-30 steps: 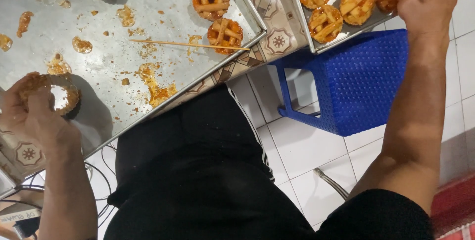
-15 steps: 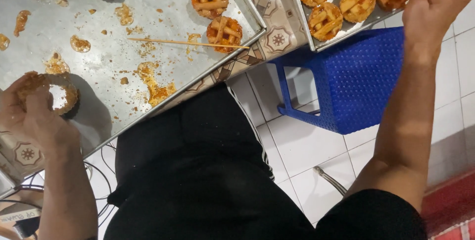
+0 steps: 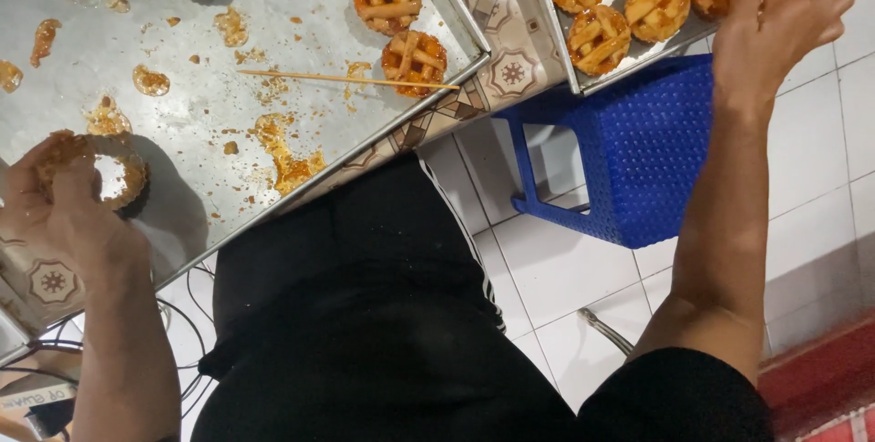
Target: Removing small baked pies from their metal molds using a wooden skewer to loosen the edges.
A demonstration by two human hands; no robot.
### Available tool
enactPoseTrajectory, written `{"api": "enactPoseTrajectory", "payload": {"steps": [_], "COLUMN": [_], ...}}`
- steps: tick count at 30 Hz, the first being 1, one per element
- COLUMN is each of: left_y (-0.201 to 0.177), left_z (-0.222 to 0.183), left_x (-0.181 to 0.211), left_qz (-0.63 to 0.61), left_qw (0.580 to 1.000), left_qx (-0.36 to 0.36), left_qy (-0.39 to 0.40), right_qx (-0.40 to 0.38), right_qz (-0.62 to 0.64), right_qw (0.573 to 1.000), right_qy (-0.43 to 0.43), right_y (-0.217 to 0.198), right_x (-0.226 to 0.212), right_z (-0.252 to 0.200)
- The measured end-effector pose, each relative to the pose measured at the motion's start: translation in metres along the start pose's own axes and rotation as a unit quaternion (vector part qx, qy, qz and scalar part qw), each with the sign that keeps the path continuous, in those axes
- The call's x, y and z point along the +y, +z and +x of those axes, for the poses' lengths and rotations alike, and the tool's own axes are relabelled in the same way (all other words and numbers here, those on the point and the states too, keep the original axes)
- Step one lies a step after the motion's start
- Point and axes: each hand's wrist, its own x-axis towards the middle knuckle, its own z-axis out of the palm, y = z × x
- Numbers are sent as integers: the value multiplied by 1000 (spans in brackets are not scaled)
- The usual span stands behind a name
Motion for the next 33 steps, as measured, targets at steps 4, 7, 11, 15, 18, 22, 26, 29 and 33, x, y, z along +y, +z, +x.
{"api": "enactPoseTrajectory", "payload": {"steps": [4,7,11,15,18,22,26,29,33], "left_y": [0,-3,-1,3,0,1,4,2,1], "left_z": [1,1,5,5,4,4,1,-2,-6], "left_x": [-1,-6,-15,-8,-8,-11,-2,1,15], "left_qz": [-19,-14,8,-64,-46,-34,-68,-79,-55], "left_qw": [1000,999,1000,996,999,995,993,992,992], "left_qx": [5,-13,17,42,5,-21,-13,-18,-39], "left_qy": [-14,39,-8,-37,8,87,99,98,103], "right_qx": [1,-27,68,89,109,132,127,93,-62], "right_qz": [-15,99,214,208,178,262,306,378,285], "right_qw": [1000,993,974,973,978,956,942,908,925], "right_qy": [-19,63,-21,40,-18,-8,-59,-152,-243], "right_y": [-1,-12,-16,-33,-57,-82,-77,-63,-35], "right_x": [-3,-14,-13,-28,-59,-136,-211,-279,-346], "right_z": [0,2,6,-2,-11,-20,-38,-48,-65]}}
